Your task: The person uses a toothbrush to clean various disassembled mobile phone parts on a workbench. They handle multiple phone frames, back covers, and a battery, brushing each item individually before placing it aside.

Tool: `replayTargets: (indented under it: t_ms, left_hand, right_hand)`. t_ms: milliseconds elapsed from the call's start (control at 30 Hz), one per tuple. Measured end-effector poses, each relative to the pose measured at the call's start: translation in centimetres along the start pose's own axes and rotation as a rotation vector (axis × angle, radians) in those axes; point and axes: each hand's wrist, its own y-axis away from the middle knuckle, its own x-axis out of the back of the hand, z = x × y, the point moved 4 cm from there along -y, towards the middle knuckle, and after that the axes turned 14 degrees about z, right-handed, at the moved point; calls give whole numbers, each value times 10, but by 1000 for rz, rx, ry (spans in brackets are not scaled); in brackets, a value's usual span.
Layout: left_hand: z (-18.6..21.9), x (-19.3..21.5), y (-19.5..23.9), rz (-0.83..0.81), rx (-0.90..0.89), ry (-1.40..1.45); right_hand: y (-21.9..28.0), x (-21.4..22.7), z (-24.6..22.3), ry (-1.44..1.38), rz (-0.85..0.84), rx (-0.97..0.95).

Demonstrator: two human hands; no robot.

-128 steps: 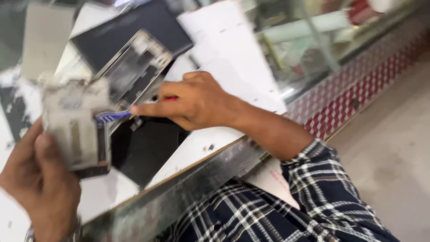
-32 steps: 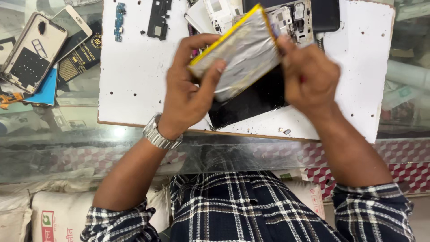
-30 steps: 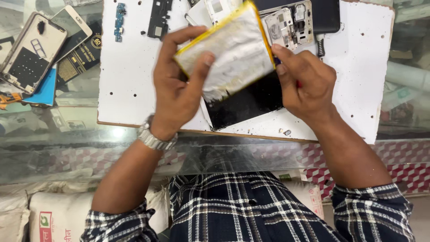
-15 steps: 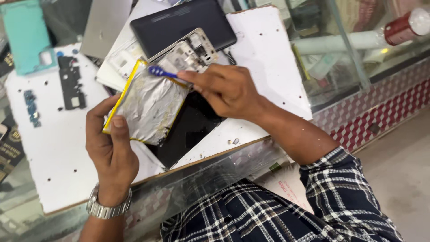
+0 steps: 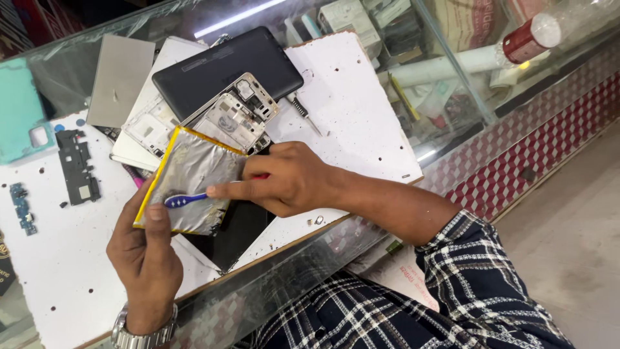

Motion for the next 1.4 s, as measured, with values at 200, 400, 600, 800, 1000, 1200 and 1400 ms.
replayTargets:
  t_ms: [200, 400, 600, 800, 1000, 1200, 1400]
  left_hand:
    - [-11, 6, 0, 32, 66, 30]
    - [3, 2, -1, -26, -32, 136]
    - [13, 1, -5, 9, -33, 260]
    - [10, 8, -8, 55, -30, 300]
    - [16, 9, -11, 94, -56, 322]
    - [15, 9, -12, 100, -51, 339]
    - [13, 13, -13, 112, -75, 264]
  right_hand:
    - [6, -1, 4, -16, 113, -148]
    - [0, -1, -16, -76, -77, 105]
    - [-4, 3, 0, 5, 60, -123]
    - [-11, -2, -12, 39, -79, 55]
    - [-15, 5, -14, 59, -39, 35]
    - [-4, 0, -8, 15, -76, -16]
    - [-10, 5, -5, -58, -29, -28]
